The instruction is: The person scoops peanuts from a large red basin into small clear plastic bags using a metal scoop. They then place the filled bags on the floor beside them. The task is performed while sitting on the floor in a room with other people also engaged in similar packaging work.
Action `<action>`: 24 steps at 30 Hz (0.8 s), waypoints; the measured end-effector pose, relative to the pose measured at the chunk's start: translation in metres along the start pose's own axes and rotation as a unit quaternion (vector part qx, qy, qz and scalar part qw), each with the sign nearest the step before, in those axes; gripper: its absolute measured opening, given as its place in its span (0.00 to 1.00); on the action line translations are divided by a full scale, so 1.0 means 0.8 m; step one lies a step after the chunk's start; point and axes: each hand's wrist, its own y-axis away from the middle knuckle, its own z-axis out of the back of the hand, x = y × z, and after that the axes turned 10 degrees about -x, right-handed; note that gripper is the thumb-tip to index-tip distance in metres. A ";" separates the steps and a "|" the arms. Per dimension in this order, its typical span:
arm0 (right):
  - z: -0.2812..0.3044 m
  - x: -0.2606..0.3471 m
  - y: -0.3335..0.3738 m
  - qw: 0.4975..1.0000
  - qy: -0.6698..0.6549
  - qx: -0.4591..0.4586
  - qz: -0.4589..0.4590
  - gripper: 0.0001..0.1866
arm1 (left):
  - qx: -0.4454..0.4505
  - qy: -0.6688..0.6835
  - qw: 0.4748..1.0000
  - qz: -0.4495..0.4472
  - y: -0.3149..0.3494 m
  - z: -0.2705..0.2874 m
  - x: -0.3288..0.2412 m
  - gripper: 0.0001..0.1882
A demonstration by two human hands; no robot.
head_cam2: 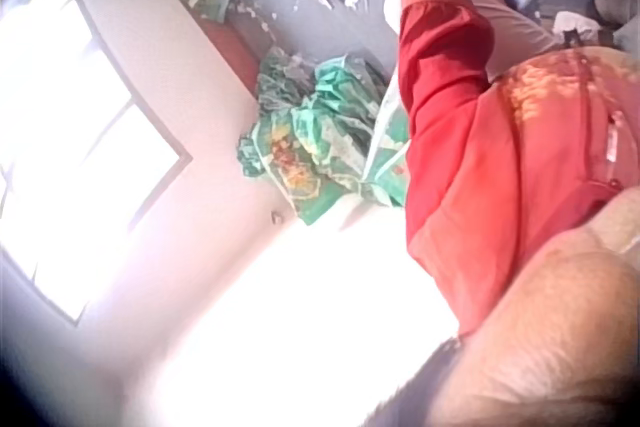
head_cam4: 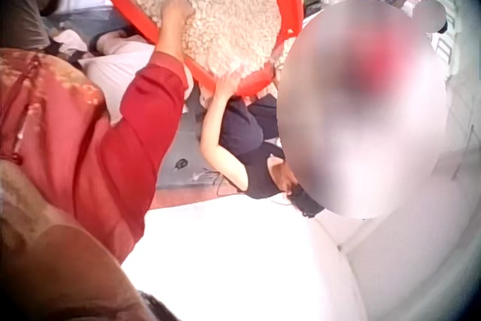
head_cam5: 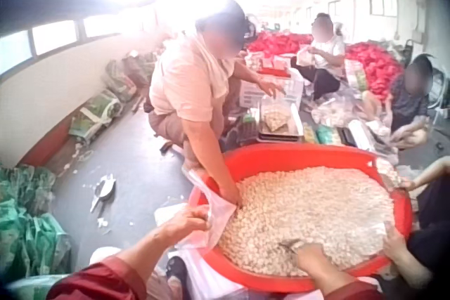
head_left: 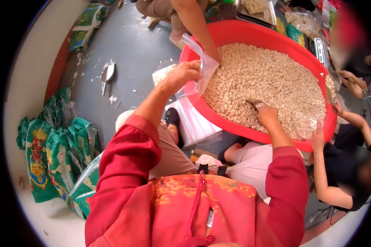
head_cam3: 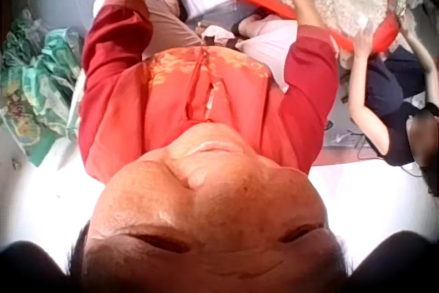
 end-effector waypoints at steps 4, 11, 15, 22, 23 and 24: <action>0.052 0.051 -0.020 0.795 -0.606 -0.041 -0.008 0.24 | 0.088 0.004 0.996 -0.003 -0.001 -0.024 -0.016 0.06; 0.098 0.120 -0.006 0.489 -0.863 0.127 -0.022 0.16 | 0.091 -0.083 0.992 -0.013 0.001 -0.047 -0.022 0.08; 0.095 0.106 -0.009 0.517 -0.853 0.053 -0.051 0.12 | 0.118 -0.058 0.991 0.007 0.004 -0.044 -0.023 0.09; 0.078 0.078 -0.026 0.489 -0.861 0.063 -0.125 0.20 | 0.189 0.013 0.982 0.025 0.016 -0.057 -0.036 0.09; 0.081 0.080 -0.023 0.481 -0.868 0.068 -0.105 0.20 | 0.176 0.012 0.984 0.036 0.018 -0.062 -0.035 0.10; 0.081 0.081 -0.021 0.472 -0.874 0.072 -0.084 0.20 | 0.163 0.010 0.985 0.047 0.019 -0.065 -0.034 0.11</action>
